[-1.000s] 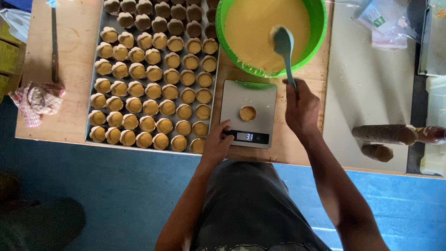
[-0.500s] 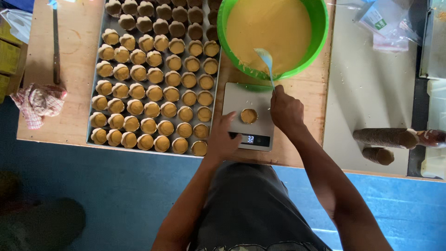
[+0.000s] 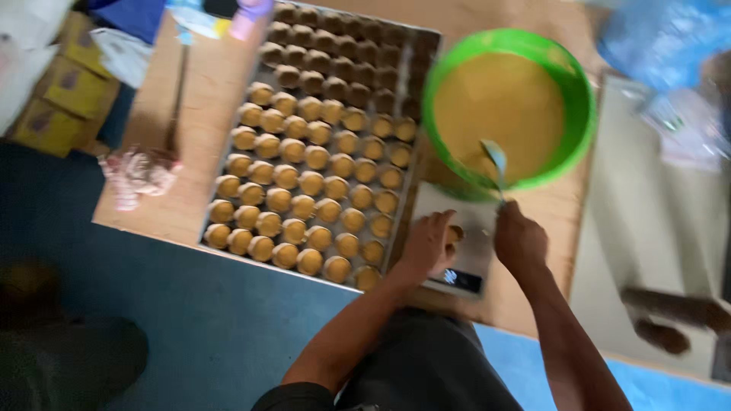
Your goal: The person scoops batter from a green bowl and fills paper cupcake molds placed on a digital scale. They repeatedly weigh each filled mold to ensure consistent portion sizes before moving it to a tray.
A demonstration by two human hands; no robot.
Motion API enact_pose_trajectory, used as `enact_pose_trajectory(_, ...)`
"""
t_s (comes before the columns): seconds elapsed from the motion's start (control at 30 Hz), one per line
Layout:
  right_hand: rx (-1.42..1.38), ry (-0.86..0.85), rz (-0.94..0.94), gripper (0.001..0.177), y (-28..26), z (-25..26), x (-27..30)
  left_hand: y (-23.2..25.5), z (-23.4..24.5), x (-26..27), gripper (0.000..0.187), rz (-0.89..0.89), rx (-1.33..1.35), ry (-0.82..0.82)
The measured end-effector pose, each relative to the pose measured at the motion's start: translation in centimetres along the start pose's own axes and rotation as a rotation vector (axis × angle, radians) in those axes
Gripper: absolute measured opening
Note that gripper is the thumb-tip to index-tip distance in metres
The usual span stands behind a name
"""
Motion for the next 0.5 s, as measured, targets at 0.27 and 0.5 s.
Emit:
enact_pose_trajectory(0.27,-0.033,-0.118,-0.11,0.016,0.3,0.1,0.4,-10.7,19.9,-2.5,0.047,0.283,0.098,0.351)
enact_pose_trajectory(0.5,-0.04,-0.036,-0.161,0.022,1.3,-1.1,0.9,-26.4,35.4,-7.4,0.061,0.237,-0.175,0.801)
Point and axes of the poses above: each hand's wrist, its own x-axis away from the middle knuckle, its own z-axis out of the back of the hand, y = z × x, the point moved 10 cm from there along -x, towards the middle knuckle
